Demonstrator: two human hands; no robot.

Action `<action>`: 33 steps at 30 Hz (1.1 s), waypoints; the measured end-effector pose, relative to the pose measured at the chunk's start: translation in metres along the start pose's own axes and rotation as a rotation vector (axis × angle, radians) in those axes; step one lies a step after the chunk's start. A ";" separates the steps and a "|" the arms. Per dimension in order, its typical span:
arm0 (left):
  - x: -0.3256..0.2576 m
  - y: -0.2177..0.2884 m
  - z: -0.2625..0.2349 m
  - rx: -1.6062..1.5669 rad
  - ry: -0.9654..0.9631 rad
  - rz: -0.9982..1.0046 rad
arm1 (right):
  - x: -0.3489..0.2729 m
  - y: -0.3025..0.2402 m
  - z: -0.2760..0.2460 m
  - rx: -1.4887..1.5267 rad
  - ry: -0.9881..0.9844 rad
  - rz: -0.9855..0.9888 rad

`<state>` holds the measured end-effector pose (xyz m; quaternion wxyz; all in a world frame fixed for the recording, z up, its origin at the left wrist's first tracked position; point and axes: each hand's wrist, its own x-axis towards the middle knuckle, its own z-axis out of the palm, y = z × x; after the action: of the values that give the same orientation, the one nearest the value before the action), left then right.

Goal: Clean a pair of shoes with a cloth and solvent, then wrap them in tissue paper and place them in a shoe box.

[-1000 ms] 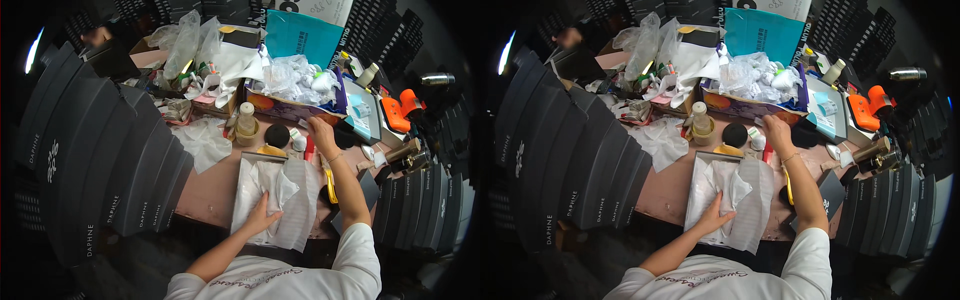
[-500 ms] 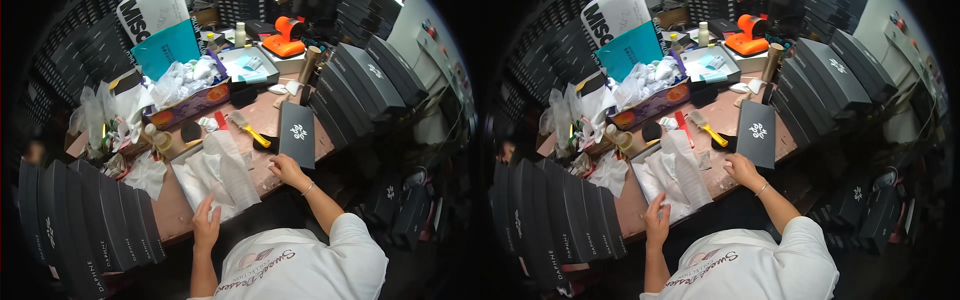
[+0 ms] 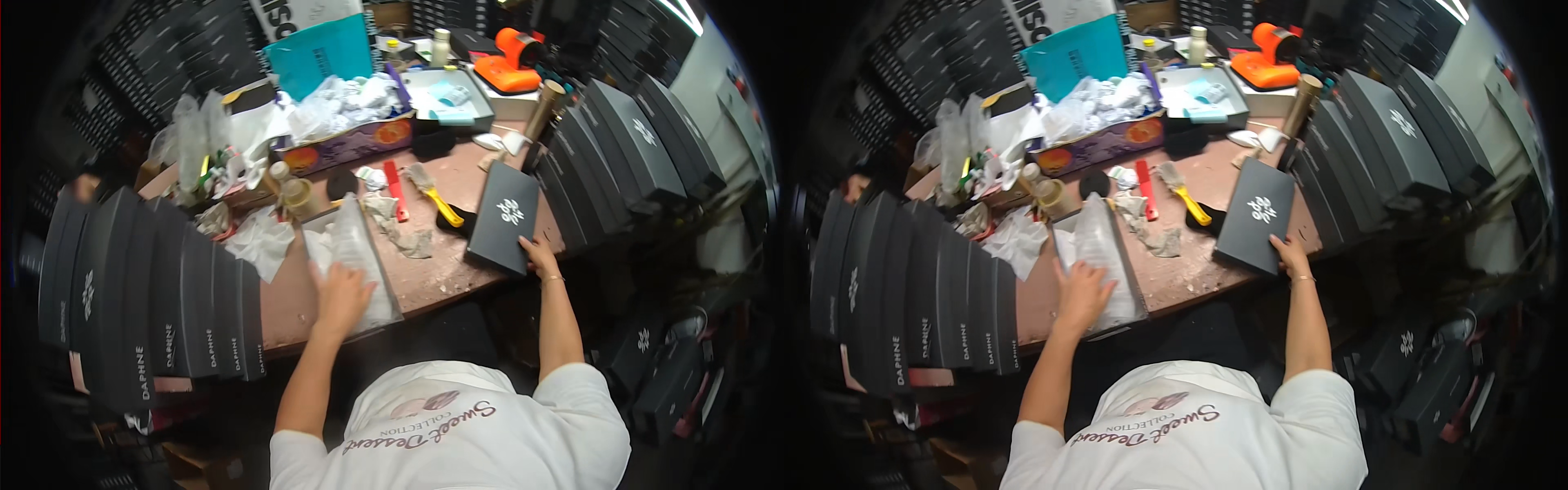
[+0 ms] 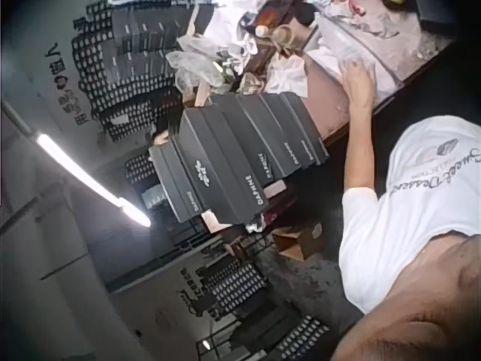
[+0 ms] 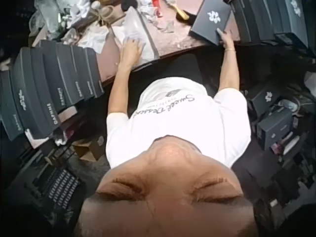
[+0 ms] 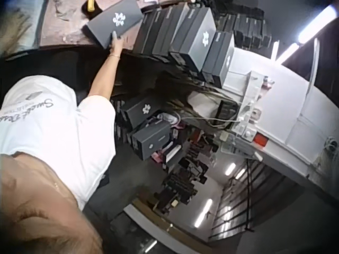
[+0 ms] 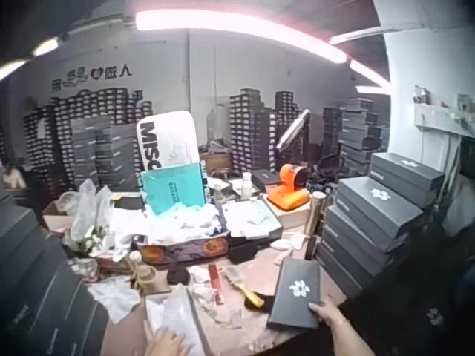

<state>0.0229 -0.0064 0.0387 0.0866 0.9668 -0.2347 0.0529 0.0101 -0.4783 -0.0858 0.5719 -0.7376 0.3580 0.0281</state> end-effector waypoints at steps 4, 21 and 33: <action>-0.050 -0.032 0.040 -0.175 0.032 -0.158 | 0.004 -0.018 0.004 -0.037 -0.051 0.081; -0.053 -0.036 0.060 -0.414 0.241 -0.154 | 0.009 -0.015 0.023 0.651 -0.195 0.127; -0.054 -0.038 0.063 -0.441 0.254 -0.156 | -0.078 -0.081 0.048 0.997 -0.346 -0.413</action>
<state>-0.0032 0.0392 -0.0358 0.3276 0.9253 -0.1528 0.1146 0.0151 -0.3903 -0.0003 0.8949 -0.4179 0.0772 -0.1364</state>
